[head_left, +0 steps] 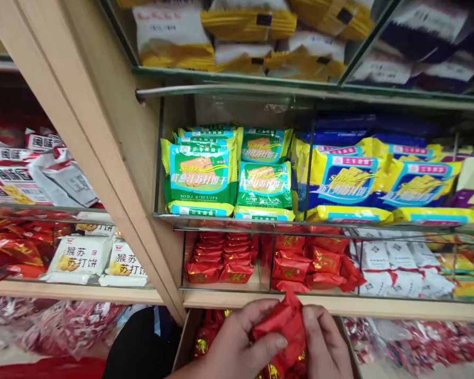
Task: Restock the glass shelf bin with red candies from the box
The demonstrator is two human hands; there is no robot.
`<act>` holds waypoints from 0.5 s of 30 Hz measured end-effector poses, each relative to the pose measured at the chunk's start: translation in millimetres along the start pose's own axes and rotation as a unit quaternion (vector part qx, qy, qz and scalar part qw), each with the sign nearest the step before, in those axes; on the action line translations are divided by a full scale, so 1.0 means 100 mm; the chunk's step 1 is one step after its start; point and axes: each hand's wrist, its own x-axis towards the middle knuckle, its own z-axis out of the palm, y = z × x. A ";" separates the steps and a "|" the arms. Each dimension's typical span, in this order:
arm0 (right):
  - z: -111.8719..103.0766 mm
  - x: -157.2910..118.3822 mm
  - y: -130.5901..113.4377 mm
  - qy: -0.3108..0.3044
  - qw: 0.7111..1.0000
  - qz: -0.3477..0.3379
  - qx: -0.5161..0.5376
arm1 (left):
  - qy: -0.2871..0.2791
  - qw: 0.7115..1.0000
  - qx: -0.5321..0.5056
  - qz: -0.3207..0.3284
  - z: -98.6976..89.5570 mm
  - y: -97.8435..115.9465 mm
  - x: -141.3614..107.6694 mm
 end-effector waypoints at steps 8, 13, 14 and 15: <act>-0.13 0.18 -0.21 -0.088 0.984 -0.154 -0.027 | 0.028 0.996 0.068 -0.055 -0.10 0.16 0.05; -0.13 0.11 -0.10 0.058 0.984 -0.168 -0.021 | 0.095 0.992 -0.073 -0.046 -0.04 0.06 0.05; -0.13 0.10 -0.08 0.070 0.984 -0.163 -0.008 | 0.091 0.991 -0.092 -0.042 -0.03 0.07 0.04; -0.13 0.10 -0.07 0.070 0.985 -0.159 0.009 | 0.069 0.988 -0.125 -0.053 -0.02 0.09 0.03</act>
